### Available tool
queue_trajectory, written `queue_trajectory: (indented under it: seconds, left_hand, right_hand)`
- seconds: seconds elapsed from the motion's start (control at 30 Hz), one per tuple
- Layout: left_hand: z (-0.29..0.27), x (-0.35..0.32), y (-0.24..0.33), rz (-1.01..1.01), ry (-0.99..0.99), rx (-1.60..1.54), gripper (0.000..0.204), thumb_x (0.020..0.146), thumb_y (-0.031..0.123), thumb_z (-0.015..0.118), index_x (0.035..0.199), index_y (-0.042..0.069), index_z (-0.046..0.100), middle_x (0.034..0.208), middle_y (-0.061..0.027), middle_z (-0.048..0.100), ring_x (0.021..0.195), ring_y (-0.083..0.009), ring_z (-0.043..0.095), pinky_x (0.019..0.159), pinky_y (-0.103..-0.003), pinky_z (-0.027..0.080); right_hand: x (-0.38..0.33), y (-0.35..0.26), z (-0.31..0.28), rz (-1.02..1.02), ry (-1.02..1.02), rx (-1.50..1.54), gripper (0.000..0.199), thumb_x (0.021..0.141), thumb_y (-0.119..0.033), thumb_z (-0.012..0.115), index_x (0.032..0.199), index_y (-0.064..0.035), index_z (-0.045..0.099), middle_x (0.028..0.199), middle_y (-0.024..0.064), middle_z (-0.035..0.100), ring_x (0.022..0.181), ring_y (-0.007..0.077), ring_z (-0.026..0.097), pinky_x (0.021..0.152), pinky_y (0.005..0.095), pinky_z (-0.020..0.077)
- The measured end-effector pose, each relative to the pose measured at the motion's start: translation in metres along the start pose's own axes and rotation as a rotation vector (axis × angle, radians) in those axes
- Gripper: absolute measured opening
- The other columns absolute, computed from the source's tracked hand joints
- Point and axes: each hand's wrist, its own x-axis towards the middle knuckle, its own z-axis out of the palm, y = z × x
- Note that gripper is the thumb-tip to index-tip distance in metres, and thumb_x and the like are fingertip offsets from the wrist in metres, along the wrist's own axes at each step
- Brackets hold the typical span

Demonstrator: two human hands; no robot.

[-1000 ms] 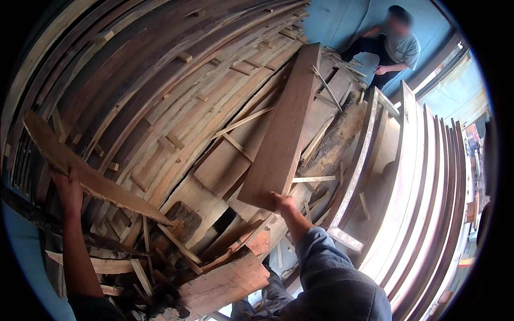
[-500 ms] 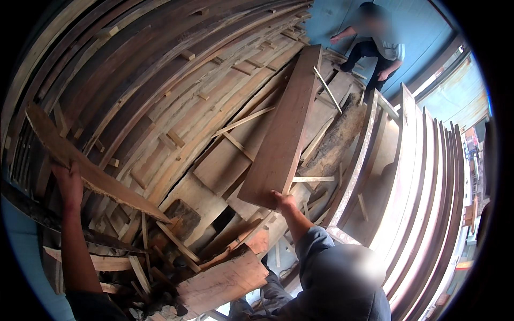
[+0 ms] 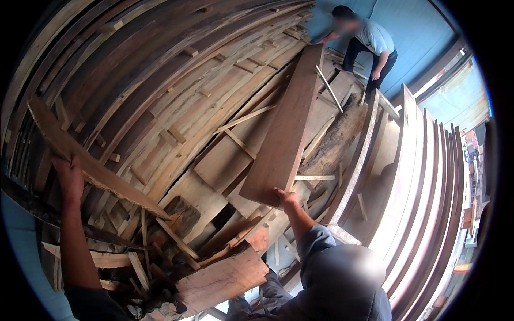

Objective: The person repeatedly picks up long wooden planks from a disorganized pile and places them onto a growing stack. The person handles the planks one at a time, lifting them from the floor and aligning them with the stack.

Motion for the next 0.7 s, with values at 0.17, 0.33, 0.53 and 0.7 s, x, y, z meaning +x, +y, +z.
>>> queue_trajectory:
  seconds: [0.17,0.33,0.53,0.7]
  left_hand:
    - [0.0,-0.002,0.001,0.026,0.032,0.036,0.069,0.098,0.017,0.058,0.15,-0.014,0.026,0.148,-0.0342,0.037,0.141,-0.0428,0.039,0.119,-0.048,0.029]
    - [0.006,0.0,0.015,0.027,0.006,-0.026,0.061,0.098,0.018,0.058,0.142,-0.015,0.034,0.143,-0.0349,0.041,0.136,-0.0441,0.042,0.116,-0.049,0.03]
    - [-0.003,-0.003,-0.002,0.034,-0.012,0.07,0.055,0.096,0.02,0.058,0.131,-0.018,0.041,0.132,-0.0359,0.045,0.129,-0.0474,0.044,0.114,-0.051,0.031]
    - [0.006,-0.007,0.042,0.086,0.01,0.243,0.06,0.094,0.021,0.059,0.131,-0.021,0.039,0.132,-0.0384,0.046,0.13,-0.0488,0.043,0.114,-0.052,0.032]
  right_hand:
    - [-0.007,-0.011,-0.001,0.071,-0.046,0.029,0.078,0.078,-0.056,0.085,0.121,0.0073,0.071,0.11,0.0203,0.076,0.103,0.0312,0.073,0.088,0.04,0.0556]
    - [0.005,0.016,0.039,-0.058,0.115,0.006,0.071,0.08,-0.053,0.084,0.115,0.0074,0.072,0.102,0.0188,0.076,0.09,0.0295,0.074,0.079,0.0417,0.0572]
    - [-0.103,0.002,0.054,-0.001,0.065,-0.051,0.063,0.079,-0.05,0.085,0.11,0.0046,0.075,0.098,0.0194,0.077,0.088,0.0305,0.076,0.078,0.0427,0.0582]
    - [-0.121,0.046,0.078,0.039,0.128,-0.159,0.054,0.083,-0.047,0.082,0.101,0.0032,0.078,0.097,0.0168,0.078,0.089,0.0256,0.076,0.079,0.0399,0.0586]
